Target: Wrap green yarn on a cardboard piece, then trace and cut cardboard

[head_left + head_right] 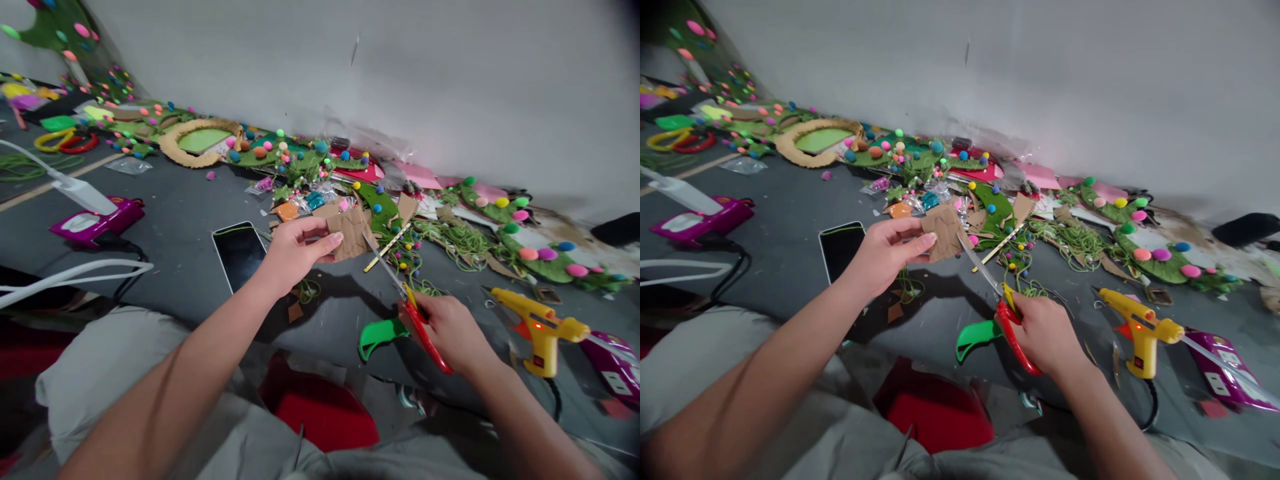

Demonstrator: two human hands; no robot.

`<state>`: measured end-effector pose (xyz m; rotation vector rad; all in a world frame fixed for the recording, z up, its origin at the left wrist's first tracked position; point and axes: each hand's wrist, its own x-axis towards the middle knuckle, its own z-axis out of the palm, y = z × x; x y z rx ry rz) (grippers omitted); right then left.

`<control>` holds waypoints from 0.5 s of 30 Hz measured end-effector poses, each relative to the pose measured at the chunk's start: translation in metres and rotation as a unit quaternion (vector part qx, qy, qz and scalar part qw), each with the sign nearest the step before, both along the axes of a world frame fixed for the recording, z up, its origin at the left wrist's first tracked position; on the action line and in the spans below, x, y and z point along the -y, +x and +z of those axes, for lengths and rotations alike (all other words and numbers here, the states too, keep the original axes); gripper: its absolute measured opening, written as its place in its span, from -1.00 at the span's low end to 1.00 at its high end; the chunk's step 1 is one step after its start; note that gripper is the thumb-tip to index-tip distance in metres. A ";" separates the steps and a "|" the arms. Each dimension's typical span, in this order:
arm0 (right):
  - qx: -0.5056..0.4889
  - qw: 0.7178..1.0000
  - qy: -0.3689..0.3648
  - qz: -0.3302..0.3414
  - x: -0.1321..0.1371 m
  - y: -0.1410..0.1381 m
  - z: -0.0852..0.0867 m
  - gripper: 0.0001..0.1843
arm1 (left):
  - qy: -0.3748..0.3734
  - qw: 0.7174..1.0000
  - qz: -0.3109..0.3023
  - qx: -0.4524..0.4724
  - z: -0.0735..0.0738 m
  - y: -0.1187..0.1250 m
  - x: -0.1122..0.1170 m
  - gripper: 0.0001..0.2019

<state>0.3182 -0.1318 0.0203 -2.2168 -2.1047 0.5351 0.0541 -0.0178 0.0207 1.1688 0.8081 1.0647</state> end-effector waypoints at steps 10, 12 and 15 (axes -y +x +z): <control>-0.045 0.999 -0.003 -0.009 0.000 0.002 -0.005 -0.52 | 0.003 1.000 0.018 -0.010 0.000 0.000 0.000 -0.72; -0.049 0.999 -0.005 -0.017 0.001 0.003 -0.003 -0.49 | 0.010 0.999 0.030 -0.013 -0.001 0.002 -0.001 -0.75; -0.051 0.998 -0.019 -0.029 0.003 0.004 0.001 -0.43 | 0.026 0.997 0.073 -0.015 -0.005 0.002 -0.005 -0.76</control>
